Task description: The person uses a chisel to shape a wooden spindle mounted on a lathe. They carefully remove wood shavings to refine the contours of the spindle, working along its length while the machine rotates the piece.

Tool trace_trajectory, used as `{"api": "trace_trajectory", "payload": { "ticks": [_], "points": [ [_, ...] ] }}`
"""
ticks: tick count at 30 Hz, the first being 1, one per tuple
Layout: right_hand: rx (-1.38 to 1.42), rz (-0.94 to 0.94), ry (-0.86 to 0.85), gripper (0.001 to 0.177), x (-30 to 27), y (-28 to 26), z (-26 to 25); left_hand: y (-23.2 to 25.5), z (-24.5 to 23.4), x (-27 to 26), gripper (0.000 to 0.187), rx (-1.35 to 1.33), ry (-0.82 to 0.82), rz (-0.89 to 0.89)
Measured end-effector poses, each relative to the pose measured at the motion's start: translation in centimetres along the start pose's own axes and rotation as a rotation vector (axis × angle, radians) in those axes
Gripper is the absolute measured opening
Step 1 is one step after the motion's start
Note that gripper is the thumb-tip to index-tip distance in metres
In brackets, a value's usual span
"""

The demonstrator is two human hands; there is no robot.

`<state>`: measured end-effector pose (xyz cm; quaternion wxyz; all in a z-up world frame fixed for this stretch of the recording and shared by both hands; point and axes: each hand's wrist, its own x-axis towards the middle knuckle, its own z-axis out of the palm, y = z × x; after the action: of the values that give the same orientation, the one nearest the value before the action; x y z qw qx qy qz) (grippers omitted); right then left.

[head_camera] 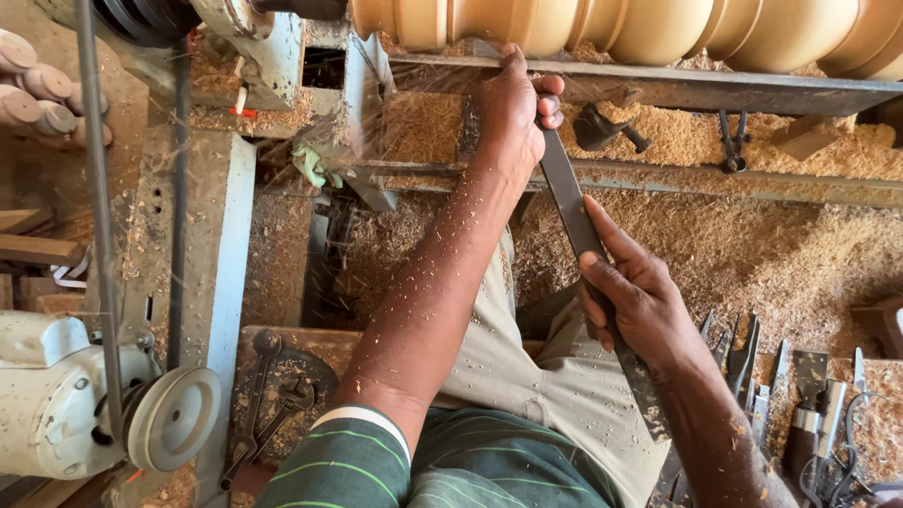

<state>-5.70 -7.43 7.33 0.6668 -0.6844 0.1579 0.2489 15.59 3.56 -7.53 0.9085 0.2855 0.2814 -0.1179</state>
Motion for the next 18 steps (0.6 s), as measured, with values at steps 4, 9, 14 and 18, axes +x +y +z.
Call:
{"api": "trace_trajectory", "payload": {
  "ticks": [4,9,14,18],
  "points": [
    [-0.039,0.032,0.011,0.067,0.2,-0.6,-0.4,0.4,0.1,-0.5,0.043,-0.009,0.012,0.003],
    [-0.052,0.053,0.004,0.067,0.5,-1.1,-0.6,0.9,0.3,-0.7,0.043,-0.004,0.017,0.001],
    [-0.071,0.060,0.001,0.066,0.7,-1.0,-0.6,1.4,0.6,-1.1,0.044,-0.004,-0.001,-0.010],
    [-0.085,0.044,0.030,0.066,0.0,-0.2,0.5,1.6,0.6,-2.1,0.041,0.090,0.019,0.002]
  ]
}}
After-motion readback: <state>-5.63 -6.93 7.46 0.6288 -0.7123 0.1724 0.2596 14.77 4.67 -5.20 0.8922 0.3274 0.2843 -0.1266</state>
